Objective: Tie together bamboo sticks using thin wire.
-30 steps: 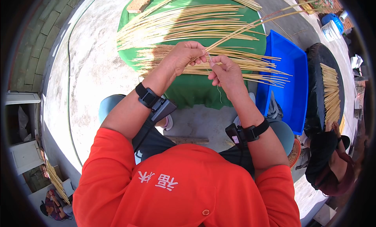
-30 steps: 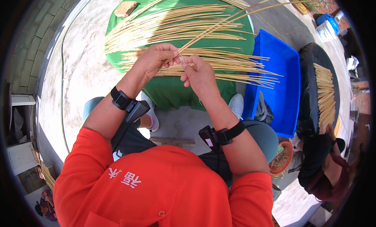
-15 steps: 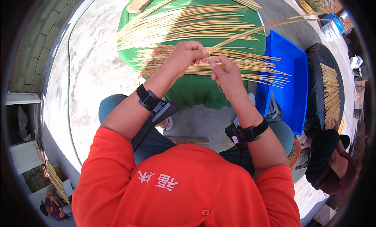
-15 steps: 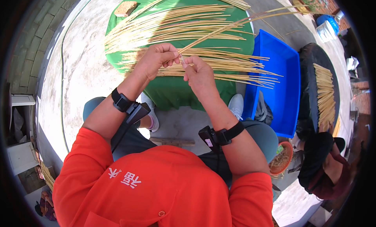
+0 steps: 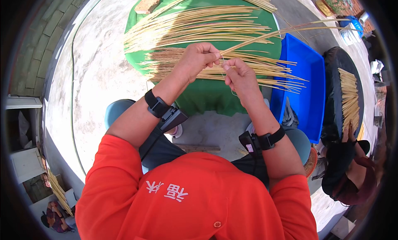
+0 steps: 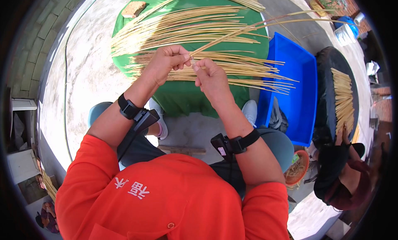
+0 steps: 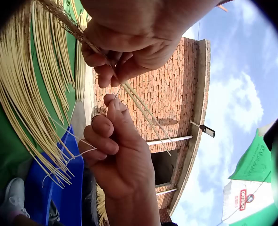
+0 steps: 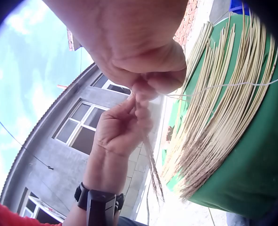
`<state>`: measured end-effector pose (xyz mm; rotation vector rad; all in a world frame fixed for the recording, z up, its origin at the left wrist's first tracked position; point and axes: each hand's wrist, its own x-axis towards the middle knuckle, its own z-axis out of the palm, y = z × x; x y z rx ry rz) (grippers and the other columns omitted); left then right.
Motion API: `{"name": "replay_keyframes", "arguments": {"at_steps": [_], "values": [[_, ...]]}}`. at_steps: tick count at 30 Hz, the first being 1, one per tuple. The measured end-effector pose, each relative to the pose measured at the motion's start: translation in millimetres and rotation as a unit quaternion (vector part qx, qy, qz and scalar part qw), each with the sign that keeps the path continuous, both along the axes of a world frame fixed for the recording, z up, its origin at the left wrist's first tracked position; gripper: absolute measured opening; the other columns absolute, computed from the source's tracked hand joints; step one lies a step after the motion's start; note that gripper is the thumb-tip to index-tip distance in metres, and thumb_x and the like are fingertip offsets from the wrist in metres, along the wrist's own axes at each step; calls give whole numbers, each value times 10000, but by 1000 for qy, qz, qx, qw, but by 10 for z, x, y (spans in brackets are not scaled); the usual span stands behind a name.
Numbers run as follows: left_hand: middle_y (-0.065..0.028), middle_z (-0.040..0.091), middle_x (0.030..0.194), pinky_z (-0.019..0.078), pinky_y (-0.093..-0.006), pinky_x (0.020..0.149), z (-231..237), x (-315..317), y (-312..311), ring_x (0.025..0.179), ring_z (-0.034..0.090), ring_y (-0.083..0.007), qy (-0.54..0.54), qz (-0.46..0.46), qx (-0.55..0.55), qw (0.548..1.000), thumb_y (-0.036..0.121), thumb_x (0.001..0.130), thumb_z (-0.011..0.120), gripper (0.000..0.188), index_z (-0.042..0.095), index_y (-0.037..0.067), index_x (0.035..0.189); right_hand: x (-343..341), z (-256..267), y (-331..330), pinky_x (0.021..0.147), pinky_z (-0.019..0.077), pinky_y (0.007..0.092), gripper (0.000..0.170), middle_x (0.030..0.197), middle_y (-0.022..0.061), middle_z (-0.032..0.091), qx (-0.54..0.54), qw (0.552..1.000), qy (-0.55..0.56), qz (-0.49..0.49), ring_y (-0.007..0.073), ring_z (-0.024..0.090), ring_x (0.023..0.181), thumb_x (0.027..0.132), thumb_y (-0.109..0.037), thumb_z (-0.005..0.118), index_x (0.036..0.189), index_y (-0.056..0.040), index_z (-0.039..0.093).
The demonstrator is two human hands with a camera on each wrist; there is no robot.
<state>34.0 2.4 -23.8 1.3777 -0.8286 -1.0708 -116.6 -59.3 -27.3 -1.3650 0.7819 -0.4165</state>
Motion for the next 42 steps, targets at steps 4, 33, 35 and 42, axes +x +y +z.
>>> {"name": "replay_keyframes", "arguments": {"at_steps": [4, 33, 35, 42], "values": [[-4, 592, 679, 348, -187, 507, -55, -28, -7, 572, 452, -46, -55, 13, -33, 998, 86, 804, 573, 62, 594, 38, 771, -3, -18, 2, 385, 227, 178, 67, 529, -38, 441, 1, 1000, -10, 1, 28, 326, 434, 863, -167, 544, 865, -100, 553], [-21, 563, 622, 330, -179, 454, -112, -174, 40, 509, 418, -38, -49, -8, -25, 998, 47, 797, 563, 64, 600, 7, 764, -5, -146, -32, 409, 291, 194, 87, 567, -13, 476, 26, 998, -46, -27, 45, 379, 461, 849, -117, 538, 796, -49, 539], [-20, 566, 627, 344, -182, 466, -121, -160, 28, 520, 433, -40, -53, 2, -27, 998, 46, 795, 562, 60, 601, 9, 769, 6, -133, -47, 404, 308, 194, 96, 575, 0, 493, 29, 998, -43, -32, 52, 396, 459, 848, -116, 539, 791, -40, 527], [-14, 578, 640, 387, -194, 501, -91, -194, 62, 569, 495, -43, -191, -7, -49, 980, 52, 794, 563, 71, 613, 4, 781, -26, -117, -64, 407, 348, 195, 99, 606, 25, 523, 42, 997, -53, -26, 69, 439, 466, 852, -112, 542, 818, -32, 496]]}}
